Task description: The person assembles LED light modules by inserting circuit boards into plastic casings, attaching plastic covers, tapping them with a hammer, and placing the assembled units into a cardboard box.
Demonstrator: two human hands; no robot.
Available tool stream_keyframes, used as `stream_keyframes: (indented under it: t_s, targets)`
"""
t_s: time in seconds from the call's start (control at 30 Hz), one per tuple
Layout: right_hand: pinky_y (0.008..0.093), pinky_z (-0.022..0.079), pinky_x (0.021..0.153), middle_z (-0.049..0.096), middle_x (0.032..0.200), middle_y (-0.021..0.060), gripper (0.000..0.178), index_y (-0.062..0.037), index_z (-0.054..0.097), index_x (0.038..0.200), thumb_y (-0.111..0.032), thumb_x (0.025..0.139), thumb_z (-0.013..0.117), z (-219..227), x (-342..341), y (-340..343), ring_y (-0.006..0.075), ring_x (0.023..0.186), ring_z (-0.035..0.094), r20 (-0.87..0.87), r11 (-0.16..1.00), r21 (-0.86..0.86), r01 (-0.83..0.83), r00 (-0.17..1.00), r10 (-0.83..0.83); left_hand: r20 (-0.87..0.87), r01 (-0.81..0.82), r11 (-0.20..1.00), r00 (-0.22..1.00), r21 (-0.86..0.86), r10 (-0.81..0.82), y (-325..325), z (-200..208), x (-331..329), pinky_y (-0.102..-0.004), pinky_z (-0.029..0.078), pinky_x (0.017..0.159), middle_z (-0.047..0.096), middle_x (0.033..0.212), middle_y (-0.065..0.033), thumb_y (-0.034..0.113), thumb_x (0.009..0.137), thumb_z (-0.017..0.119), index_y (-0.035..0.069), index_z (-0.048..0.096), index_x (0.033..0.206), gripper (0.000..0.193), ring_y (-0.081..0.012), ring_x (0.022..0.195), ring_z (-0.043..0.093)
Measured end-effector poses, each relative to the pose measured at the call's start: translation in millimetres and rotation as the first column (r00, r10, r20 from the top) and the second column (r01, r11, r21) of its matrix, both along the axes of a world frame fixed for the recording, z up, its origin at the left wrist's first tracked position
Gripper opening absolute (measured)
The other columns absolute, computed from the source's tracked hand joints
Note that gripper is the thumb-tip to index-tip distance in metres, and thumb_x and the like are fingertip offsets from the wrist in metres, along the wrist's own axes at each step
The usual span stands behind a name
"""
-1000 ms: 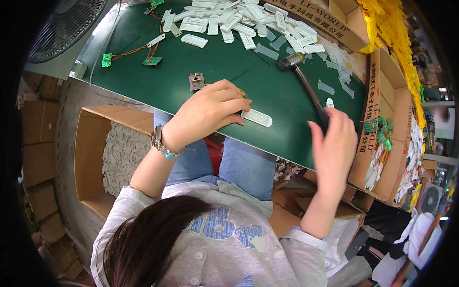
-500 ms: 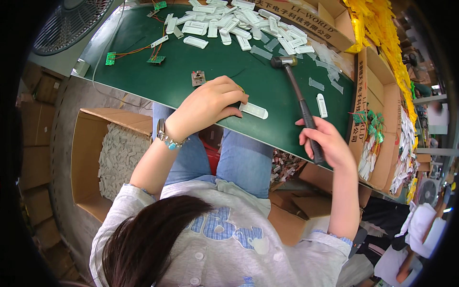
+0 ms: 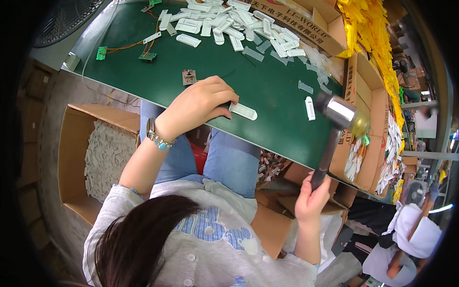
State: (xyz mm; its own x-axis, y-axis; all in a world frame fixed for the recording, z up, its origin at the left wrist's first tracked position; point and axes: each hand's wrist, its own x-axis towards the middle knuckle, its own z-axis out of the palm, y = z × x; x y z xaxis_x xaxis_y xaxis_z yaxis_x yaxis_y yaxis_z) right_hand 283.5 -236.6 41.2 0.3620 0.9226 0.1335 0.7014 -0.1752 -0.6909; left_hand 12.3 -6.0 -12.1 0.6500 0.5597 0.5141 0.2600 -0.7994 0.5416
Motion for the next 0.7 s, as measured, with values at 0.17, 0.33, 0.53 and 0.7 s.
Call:
stream_keyframes:
  t_s: [0.17, 0.33, 0.53, 0.7]
  targets:
    - [0.0412, 0.051, 0.066, 0.064, 0.088, 0.0251, 0.033, 0.0023, 0.052, 0.123, -0.006, 0.092, 0.058, -0.7, -13.3, 5.6, 0.0422, 0.079, 0.066, 0.307, 0.958, -0.250, -0.139, 0.927, 0.214, 0.019, 0.018, 1.000, 1.000, -0.022, -0.017, -3.7, -0.5, -0.2, -0.0388, 0.051, 0.086, 0.068, 0.097, -0.0033, 0.016, 0.072, 0.078, 0.007, 0.067, 0.099, 0.030, -0.0261, 0.100, 0.060]
    - [0.0380, 0.051, 0.064, 0.061, 0.077, 0.0169, 0.027, 0.0031, 0.053, 0.117, -0.008, 0.093, 0.057, -19.9, -10.1, -5.8, 0.0354, 0.067, 0.064, 0.068, 0.998, 0.008, -0.062, 0.996, 0.062, 0.041, 0.021, 0.999, 0.999, -0.032, -0.020, -1.5, -4.0, -0.2, -0.0388, 0.051, 0.086, 0.068, 0.096, -0.0033, 0.016, 0.073, 0.078, 0.007, 0.067, 0.097, 0.028, -0.0257, 0.100, 0.059]
    - [0.0368, 0.050, 0.063, 0.063, 0.077, 0.0171, 0.025, -0.0001, 0.055, 0.117, -0.007, 0.093, 0.057, -4.6, -23.7, 11.7, 0.0325, 0.065, 0.064, 0.220, 0.984, -0.125, -0.130, 0.963, 0.155, 0.008, -0.045, 0.982, 0.999, -0.182, 0.047, -2.2, -0.4, -2.1, -0.0394, 0.052, 0.086, 0.070, 0.101, -0.0053, 0.015, 0.072, 0.080, 0.006, 0.059, 0.114, 0.048, -0.0287, 0.102, 0.062]
    - [0.0380, 0.051, 0.062, 0.065, 0.082, 0.0196, 0.030, 0.0015, 0.052, 0.121, -0.008, 0.093, 0.057, -17.6, -24.5, 17.1, 0.0354, 0.067, 0.065, 0.220, 0.984, -0.020, -0.178, 0.959, 0.178, 0.052, -0.033, 0.969, 0.998, -0.244, 0.047, -2.5, -4.0, -1.5, -0.0391, 0.052, 0.088, 0.072, 0.109, -0.0069, 0.015, 0.070, 0.082, 0.006, 0.048, 0.128, 0.067, -0.0308, 0.108, 0.062]
